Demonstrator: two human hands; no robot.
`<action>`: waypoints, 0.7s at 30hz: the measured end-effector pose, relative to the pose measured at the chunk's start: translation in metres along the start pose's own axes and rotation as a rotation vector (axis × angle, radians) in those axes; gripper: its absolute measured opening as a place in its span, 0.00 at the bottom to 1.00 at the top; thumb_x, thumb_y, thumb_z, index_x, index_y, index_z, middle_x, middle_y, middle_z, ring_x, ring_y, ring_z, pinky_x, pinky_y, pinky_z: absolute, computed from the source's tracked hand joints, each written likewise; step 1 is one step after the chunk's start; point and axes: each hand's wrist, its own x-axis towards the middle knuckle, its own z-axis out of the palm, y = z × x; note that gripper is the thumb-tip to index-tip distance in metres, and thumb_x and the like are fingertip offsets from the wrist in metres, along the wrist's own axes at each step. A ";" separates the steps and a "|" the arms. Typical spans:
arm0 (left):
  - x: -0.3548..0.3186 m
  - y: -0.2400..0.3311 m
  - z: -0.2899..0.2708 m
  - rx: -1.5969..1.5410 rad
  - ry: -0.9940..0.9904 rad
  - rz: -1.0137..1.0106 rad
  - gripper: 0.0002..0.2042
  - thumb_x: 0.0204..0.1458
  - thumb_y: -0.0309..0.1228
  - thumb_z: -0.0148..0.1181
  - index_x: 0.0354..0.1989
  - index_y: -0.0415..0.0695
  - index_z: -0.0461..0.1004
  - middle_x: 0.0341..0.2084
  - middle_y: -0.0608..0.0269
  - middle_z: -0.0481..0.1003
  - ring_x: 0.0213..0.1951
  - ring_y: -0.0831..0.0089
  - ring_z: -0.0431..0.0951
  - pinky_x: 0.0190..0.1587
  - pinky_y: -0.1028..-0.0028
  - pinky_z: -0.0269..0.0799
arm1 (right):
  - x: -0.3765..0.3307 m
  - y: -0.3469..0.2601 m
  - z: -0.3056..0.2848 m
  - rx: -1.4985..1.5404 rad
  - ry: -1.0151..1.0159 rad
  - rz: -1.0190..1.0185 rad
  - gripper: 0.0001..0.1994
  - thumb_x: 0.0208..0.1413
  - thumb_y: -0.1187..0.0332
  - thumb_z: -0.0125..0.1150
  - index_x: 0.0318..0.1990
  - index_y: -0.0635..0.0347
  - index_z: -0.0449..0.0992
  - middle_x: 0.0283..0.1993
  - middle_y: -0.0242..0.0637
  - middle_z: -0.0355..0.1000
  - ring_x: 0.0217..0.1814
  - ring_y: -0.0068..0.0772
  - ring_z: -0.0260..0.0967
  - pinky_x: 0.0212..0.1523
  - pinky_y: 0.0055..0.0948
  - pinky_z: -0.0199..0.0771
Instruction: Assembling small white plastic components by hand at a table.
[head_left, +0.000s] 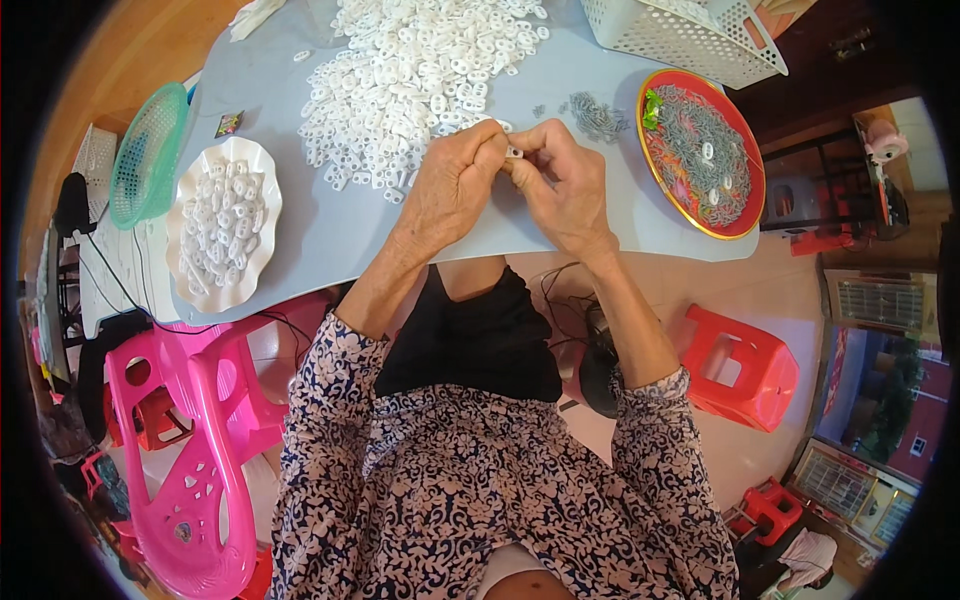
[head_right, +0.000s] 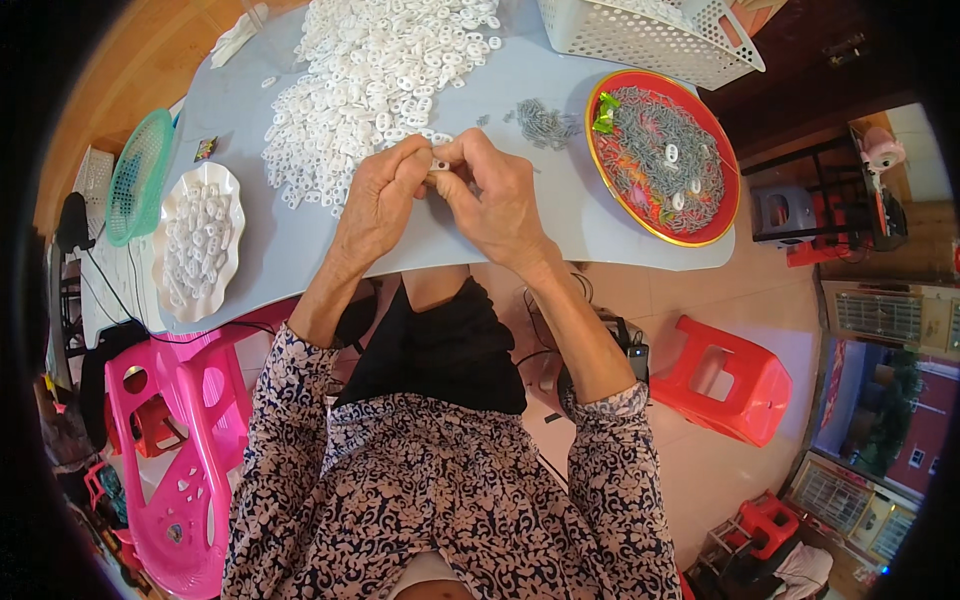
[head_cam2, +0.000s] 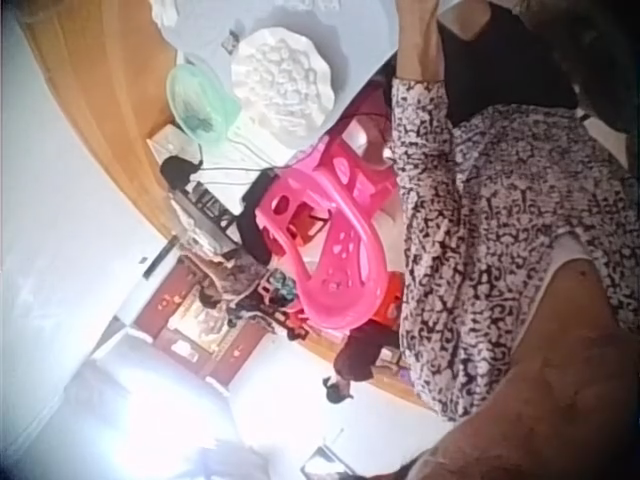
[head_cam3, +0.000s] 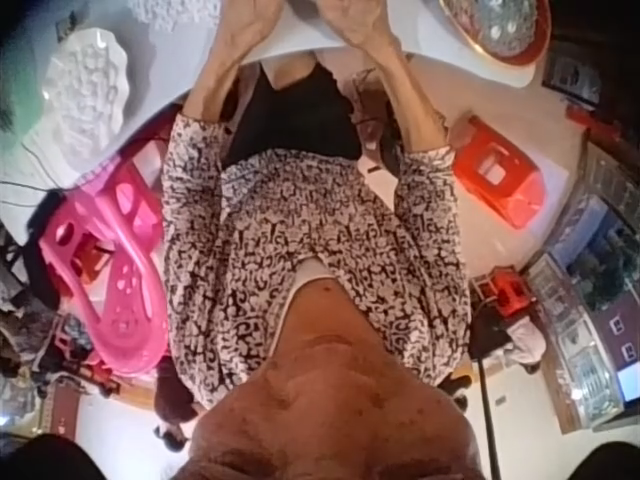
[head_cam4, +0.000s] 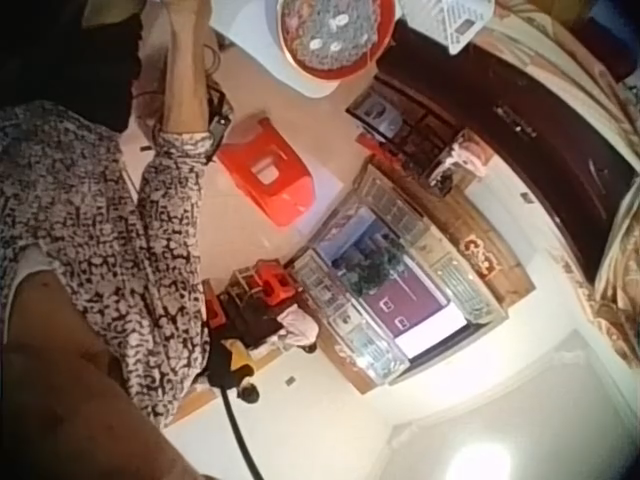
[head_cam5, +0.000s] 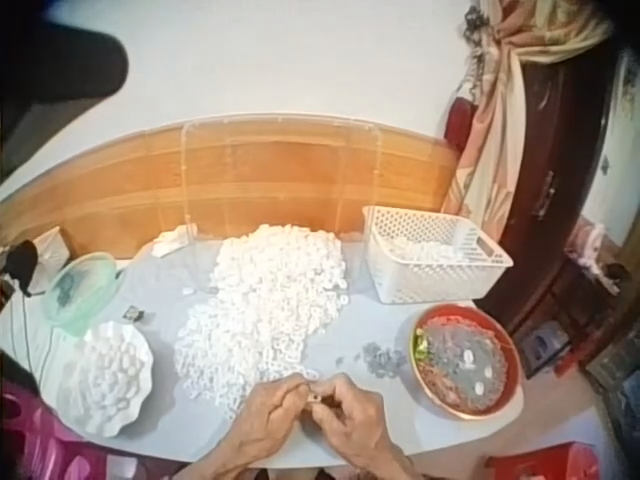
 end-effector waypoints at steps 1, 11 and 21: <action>0.000 0.002 0.000 -0.011 0.000 -0.019 0.11 0.58 0.30 0.44 0.25 0.35 0.63 0.15 0.58 0.63 0.21 0.75 0.60 0.25 0.72 0.62 | 0.000 0.000 0.000 0.012 0.011 -0.003 0.05 0.49 0.79 0.59 0.33 0.67 0.69 0.26 0.37 0.74 0.28 0.22 0.73 0.29 0.21 0.72; 0.004 0.002 -0.004 -0.082 0.002 -0.027 0.11 0.59 0.31 0.45 0.31 0.36 0.69 0.18 0.64 0.67 0.24 0.78 0.66 0.28 0.75 0.64 | 0.013 0.006 -0.001 0.448 -0.016 0.162 0.04 0.53 0.75 0.59 0.35 0.64 0.74 0.27 0.24 0.71 0.27 0.10 0.63 0.29 0.14 0.64; -0.072 0.137 -0.036 -0.742 -0.464 0.675 0.15 0.51 0.37 0.56 0.20 0.38 0.66 0.27 0.46 0.73 0.36 0.50 0.72 0.35 0.59 0.70 | 0.161 0.035 -0.144 -0.494 0.548 -0.318 0.06 0.49 0.69 0.60 0.30 0.62 0.76 0.26 0.41 0.74 0.24 0.35 0.72 0.27 0.33 0.71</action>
